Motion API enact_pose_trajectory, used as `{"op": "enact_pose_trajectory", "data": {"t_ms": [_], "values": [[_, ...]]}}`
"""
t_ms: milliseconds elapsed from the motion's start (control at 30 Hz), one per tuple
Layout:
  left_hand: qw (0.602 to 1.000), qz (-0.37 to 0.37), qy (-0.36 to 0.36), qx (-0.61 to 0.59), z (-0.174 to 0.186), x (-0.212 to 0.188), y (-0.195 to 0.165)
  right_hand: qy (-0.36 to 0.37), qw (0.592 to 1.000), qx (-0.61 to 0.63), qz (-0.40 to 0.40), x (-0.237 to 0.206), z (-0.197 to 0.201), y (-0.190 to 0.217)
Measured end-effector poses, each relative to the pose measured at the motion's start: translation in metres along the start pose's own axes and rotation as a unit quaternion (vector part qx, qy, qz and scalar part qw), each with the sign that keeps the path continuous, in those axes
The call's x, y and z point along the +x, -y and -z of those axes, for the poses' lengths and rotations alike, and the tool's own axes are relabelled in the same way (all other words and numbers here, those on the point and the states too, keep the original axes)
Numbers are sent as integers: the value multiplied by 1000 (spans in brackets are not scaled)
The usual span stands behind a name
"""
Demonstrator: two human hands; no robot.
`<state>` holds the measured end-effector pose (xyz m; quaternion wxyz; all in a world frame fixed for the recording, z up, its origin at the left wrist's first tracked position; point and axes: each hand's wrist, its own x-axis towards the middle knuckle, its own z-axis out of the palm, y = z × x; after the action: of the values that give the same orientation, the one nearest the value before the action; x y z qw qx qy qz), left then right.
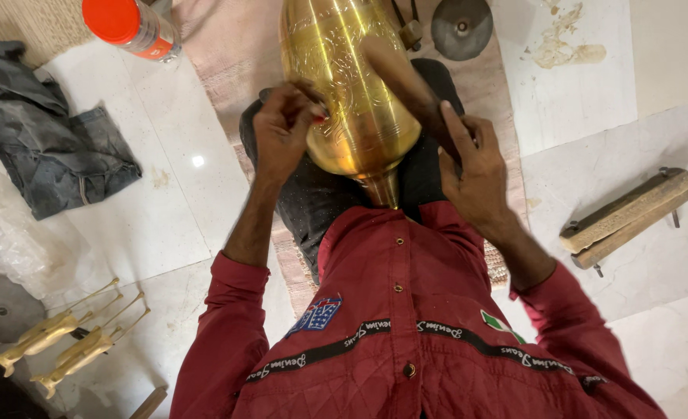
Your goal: The person sits on the floor with a large brass vessel held between their legs and engraves decorative patterns onto its surface using a small hand-held engraving tool, occasionally steadying the vessel with the other hand and repositioning the tool to work on different areas of the design.
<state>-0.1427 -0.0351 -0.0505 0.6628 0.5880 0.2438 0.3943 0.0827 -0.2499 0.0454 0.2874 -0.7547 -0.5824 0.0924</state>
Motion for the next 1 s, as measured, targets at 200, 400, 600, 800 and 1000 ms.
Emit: {"op": "enact_pose_trajectory", "data": {"t_ms": [200, 400, 600, 800, 1000], "values": [[999, 27, -24, -38, 17, 16, 7, -2, 982, 107, -157, -37, -35, -23], [995, 57, 84, 11, 0, 42, 3, -22, 974, 126, -188, -60, -52, -32], [990, 43, 131, 21, -16, 72, -12, -16, 962, 166, -218, -53, -56, -37], [995, -43, -58, -72, 12, 83, -11, -10, 940, 272, -207, -42, -66, -36], [969, 107, -220, -46, 39, 72, 3, -60, 824, 456, -331, -1, -80, -31]]}}
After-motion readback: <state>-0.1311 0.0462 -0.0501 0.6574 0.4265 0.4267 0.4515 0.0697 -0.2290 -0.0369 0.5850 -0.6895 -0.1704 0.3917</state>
